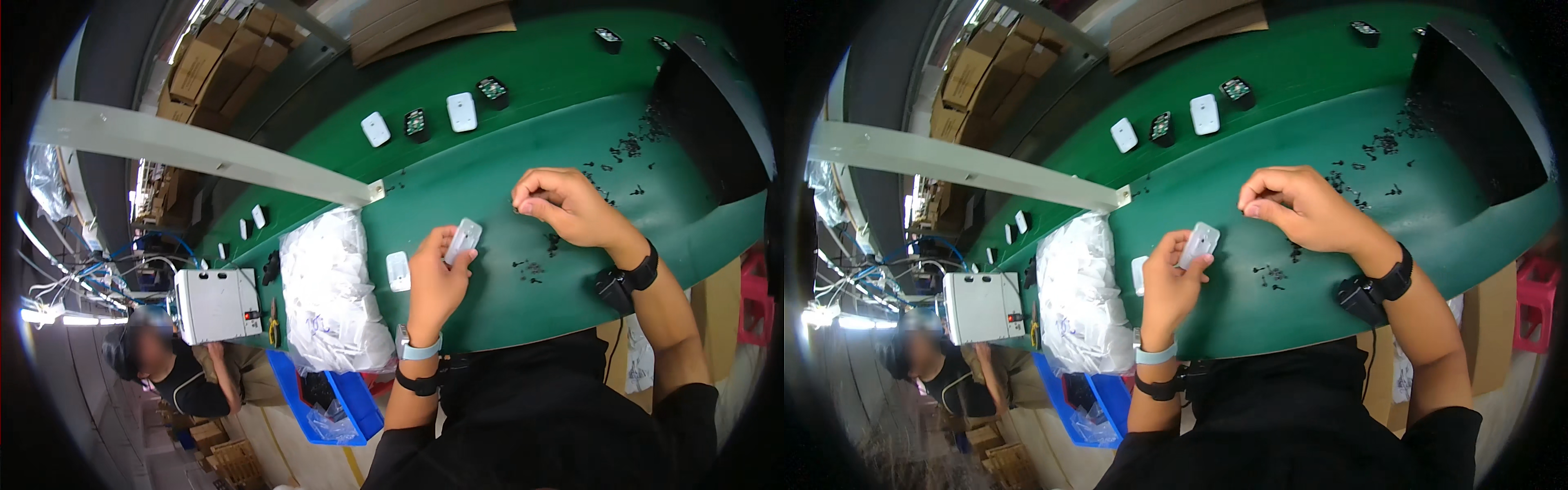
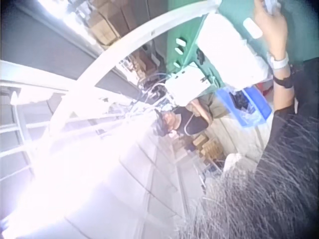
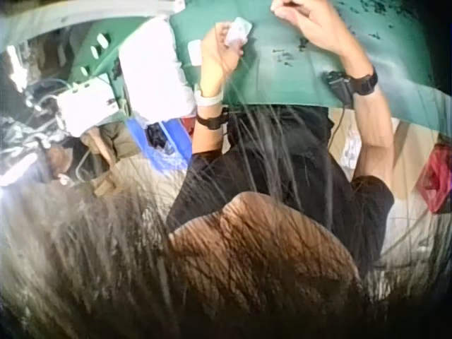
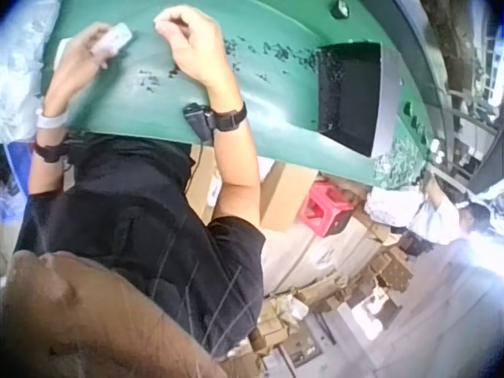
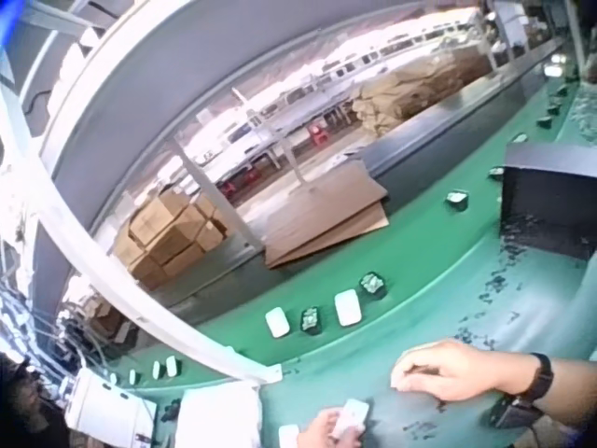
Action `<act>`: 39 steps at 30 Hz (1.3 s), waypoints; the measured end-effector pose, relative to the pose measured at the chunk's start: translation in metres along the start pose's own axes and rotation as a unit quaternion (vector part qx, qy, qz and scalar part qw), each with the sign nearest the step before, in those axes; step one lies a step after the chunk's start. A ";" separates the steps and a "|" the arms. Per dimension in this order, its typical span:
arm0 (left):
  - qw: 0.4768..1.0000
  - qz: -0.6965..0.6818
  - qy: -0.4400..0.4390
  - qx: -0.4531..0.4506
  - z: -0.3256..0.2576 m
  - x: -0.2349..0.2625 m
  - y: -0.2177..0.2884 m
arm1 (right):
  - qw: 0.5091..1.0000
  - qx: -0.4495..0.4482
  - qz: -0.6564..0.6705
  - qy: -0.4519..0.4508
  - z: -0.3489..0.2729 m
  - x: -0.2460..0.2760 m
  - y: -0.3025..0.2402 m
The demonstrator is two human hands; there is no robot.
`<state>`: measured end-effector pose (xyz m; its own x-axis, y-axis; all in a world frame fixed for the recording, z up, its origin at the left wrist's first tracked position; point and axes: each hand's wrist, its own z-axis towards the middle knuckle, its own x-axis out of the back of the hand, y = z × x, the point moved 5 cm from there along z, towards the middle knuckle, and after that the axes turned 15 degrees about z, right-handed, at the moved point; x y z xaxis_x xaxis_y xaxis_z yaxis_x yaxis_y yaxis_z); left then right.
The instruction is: The person assembles small electronic devices by inserting circuit boards into white plastic casings and securing them with black screws. They repeatedly pick up components from a green workbench, align the parts, and fasten them together by hand.
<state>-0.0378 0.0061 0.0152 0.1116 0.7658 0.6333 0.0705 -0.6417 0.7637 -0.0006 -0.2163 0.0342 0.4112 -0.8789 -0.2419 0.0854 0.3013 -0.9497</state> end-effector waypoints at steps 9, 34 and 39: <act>0.946 -0.305 -0.032 -0.101 0.056 -0.044 0.062 | 0.959 0.129 -0.247 0.048 0.005 0.023 -0.021; 0.930 -0.353 -0.039 -0.092 0.050 -0.070 0.052 | 0.908 0.221 -0.344 0.092 0.015 0.016 -0.007; 0.928 -0.358 -0.041 -0.095 0.049 -0.069 0.054 | 0.925 0.205 -0.301 0.111 0.013 0.016 -0.005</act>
<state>0.0070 -0.0830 0.0065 0.1786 0.9826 -0.0510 -0.0195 0.0553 0.9983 0.0174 -0.2273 0.0371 -0.0147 -0.9735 0.2281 0.5946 -0.1919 -0.7808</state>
